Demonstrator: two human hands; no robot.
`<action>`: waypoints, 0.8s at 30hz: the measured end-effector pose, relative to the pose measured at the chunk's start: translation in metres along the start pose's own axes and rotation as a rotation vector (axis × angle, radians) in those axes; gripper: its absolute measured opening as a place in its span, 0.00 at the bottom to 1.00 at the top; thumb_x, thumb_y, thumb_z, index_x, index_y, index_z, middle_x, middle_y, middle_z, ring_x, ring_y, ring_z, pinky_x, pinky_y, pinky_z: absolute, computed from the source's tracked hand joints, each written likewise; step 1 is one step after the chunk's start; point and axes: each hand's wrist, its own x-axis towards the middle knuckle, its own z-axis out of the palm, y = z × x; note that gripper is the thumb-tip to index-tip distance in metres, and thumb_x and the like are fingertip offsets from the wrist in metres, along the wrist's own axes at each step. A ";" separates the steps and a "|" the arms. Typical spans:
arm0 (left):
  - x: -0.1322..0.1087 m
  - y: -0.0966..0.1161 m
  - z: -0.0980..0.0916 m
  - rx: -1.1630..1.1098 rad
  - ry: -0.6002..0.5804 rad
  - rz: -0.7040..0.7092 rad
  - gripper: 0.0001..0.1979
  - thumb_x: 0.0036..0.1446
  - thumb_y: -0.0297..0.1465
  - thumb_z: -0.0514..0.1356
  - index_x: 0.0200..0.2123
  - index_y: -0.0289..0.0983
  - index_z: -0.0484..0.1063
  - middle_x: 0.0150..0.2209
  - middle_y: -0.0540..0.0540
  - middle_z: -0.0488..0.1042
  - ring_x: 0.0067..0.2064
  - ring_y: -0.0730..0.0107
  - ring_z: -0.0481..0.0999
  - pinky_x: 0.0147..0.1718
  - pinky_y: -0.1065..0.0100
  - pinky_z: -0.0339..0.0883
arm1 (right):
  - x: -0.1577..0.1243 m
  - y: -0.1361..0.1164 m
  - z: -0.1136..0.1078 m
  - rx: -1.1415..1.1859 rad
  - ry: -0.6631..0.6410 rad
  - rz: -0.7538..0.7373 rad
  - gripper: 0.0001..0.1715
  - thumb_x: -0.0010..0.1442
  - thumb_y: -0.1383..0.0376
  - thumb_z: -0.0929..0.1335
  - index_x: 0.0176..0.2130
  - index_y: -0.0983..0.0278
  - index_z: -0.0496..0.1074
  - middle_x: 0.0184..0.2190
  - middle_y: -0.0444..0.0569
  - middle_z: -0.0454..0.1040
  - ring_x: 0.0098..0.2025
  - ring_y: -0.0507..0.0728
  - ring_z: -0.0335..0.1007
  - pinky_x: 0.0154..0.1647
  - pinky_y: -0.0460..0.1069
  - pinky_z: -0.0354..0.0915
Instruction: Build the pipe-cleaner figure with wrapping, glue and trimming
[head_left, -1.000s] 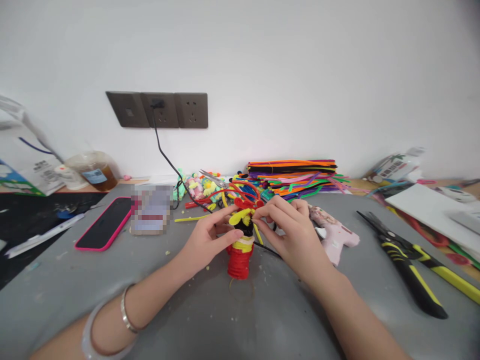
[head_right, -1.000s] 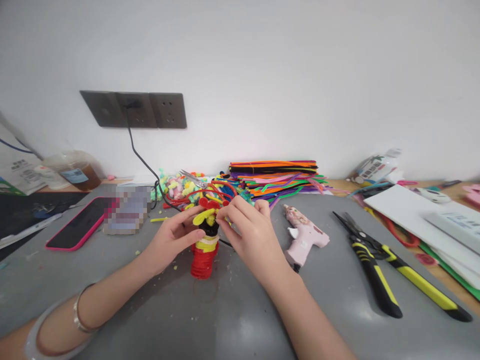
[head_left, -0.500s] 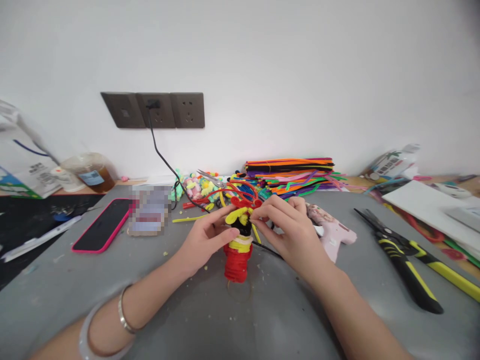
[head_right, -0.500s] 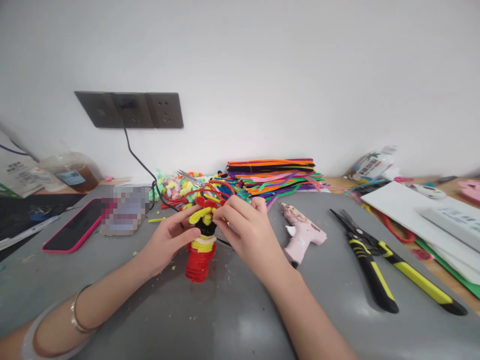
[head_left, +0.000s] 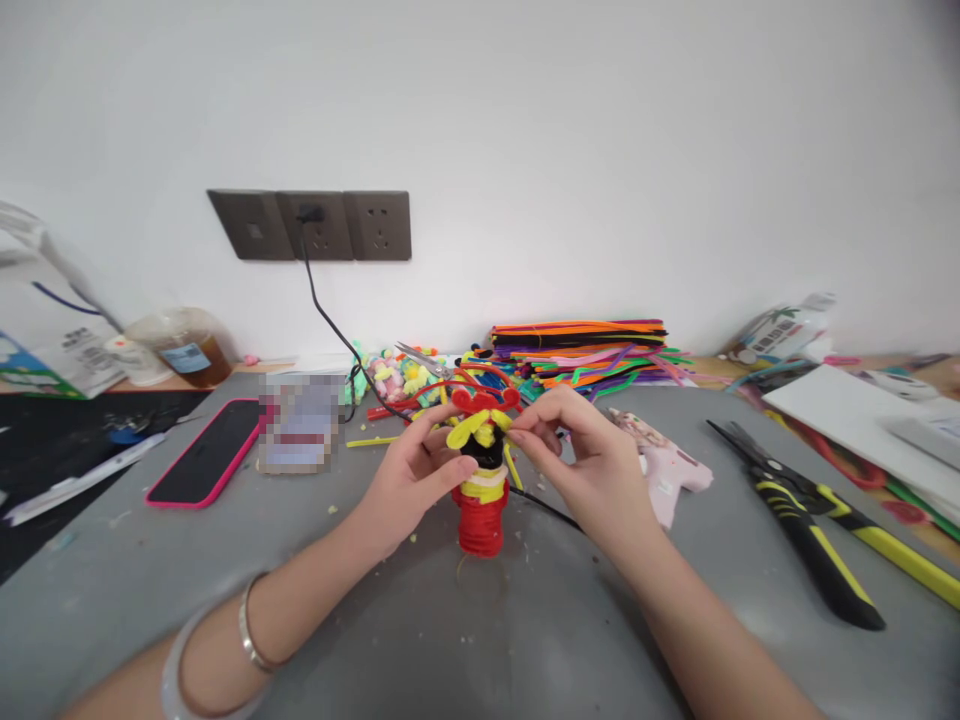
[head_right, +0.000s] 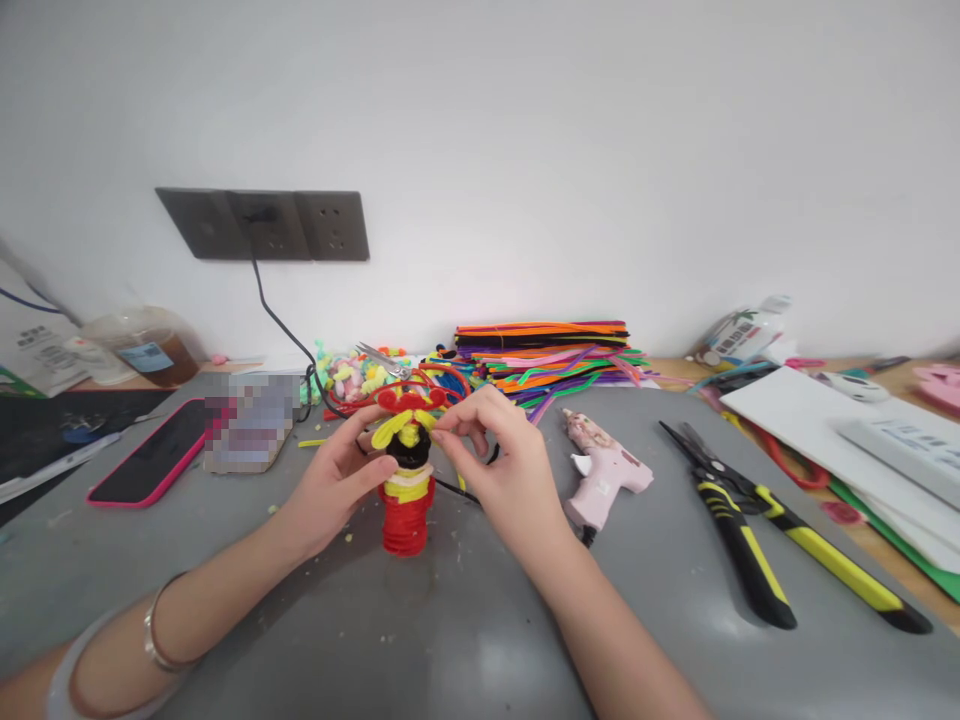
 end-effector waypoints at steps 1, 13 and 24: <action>0.000 0.000 0.001 -0.010 0.000 -0.010 0.23 0.49 0.30 0.77 0.50 0.43 0.79 0.44 0.47 0.86 0.44 0.67 0.84 0.43 0.72 0.77 | 0.000 0.000 0.000 0.014 -0.002 0.013 0.08 0.62 0.72 0.72 0.33 0.60 0.73 0.27 0.41 0.69 0.27 0.51 0.61 0.27 0.48 0.58; -0.003 0.004 0.003 -0.051 -0.033 -0.061 0.21 0.48 0.31 0.78 0.47 0.47 0.83 0.43 0.49 0.86 0.43 0.69 0.84 0.42 0.73 0.76 | 0.001 0.001 -0.001 0.335 -0.072 0.248 0.10 0.57 0.66 0.76 0.30 0.60 0.72 0.27 0.41 0.71 0.30 0.52 0.66 0.32 0.48 0.63; -0.003 0.002 -0.001 -0.039 -0.134 0.000 0.20 0.53 0.28 0.75 0.49 0.49 0.83 0.46 0.50 0.86 0.46 0.71 0.84 0.47 0.72 0.76 | 0.001 0.000 0.001 0.442 -0.080 0.306 0.22 0.55 0.55 0.79 0.30 0.60 0.66 0.27 0.40 0.68 0.30 0.52 0.66 0.32 0.48 0.64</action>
